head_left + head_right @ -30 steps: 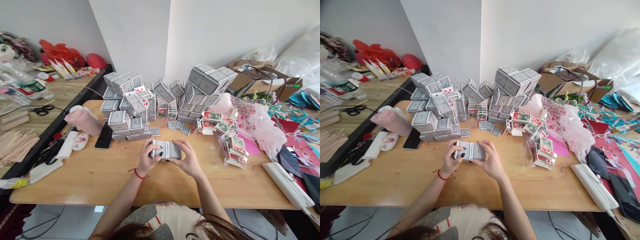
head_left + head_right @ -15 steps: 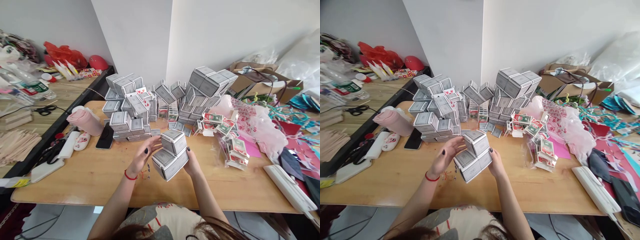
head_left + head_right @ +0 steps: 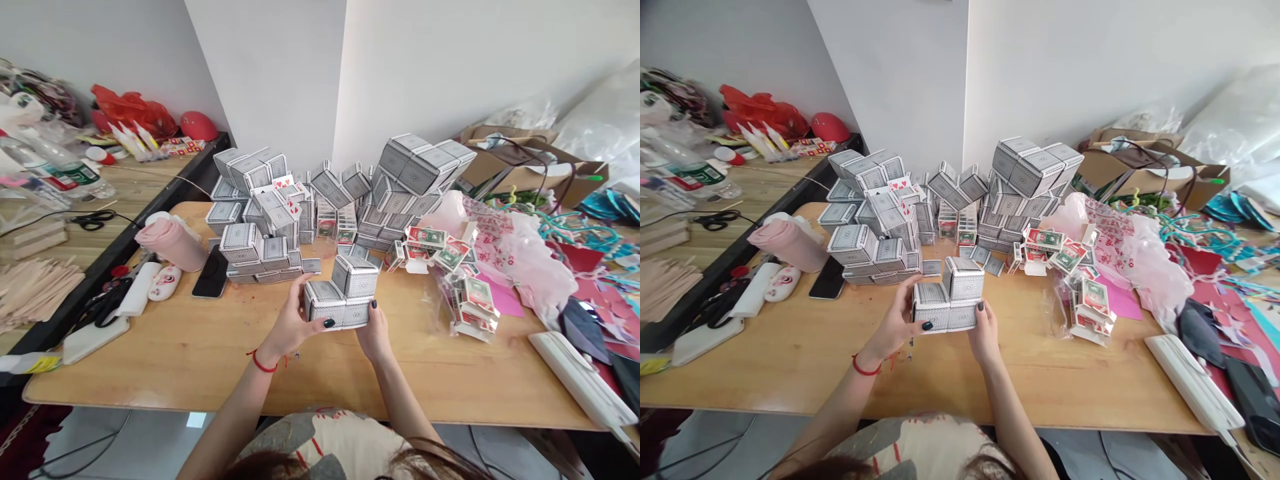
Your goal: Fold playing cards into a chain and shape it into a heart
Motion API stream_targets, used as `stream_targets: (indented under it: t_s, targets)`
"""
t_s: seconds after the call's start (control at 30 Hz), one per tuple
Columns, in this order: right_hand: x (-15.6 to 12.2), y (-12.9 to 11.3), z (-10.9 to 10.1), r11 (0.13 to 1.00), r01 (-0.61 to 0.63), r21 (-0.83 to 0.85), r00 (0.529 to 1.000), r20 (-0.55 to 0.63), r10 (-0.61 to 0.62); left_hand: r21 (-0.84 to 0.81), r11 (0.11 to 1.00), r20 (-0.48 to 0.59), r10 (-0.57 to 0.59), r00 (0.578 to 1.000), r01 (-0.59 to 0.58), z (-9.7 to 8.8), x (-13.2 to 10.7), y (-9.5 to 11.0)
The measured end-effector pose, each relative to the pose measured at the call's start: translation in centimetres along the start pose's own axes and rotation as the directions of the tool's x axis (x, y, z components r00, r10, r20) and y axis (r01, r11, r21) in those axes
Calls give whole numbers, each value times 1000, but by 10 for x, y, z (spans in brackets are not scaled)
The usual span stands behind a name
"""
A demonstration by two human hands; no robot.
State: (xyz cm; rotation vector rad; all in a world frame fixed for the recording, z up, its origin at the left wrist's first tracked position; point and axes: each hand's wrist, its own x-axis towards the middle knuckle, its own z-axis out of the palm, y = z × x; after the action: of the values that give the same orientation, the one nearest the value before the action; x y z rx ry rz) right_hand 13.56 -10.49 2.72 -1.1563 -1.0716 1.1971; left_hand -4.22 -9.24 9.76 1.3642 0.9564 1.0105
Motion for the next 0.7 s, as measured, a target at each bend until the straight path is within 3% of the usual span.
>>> stream_targets:
  t_s: [0.1, 0.2, 0.37, 0.47, 0.7]
  targets:
    - [-1, 1, -9, 996, -61, 68, 997, 49, 57, 61, 995, -41, -73, 997, 75, 0, -1, -6]
    - [1, -4, -18, 999, 14, 46, 993, 114, -19, 141, 989, -53, -41, 998, 48, 1, -2, -6]
    - [13, -28, -28, 993, 115, -17, 975, 194, -110, 306, 952, 94, -13, 995, -17, -3, -1, 6]
    - [21, -42, -34, 983, 150, -104, 958, 260, -118, 363, 929, 132, 23, 991, -70, -5, 1, 7]
    - [28, -58, -39, 899, 273, -344, 928, 341, -151, 452, 887, 65, 72, 995, -94, -5, 3, -3]
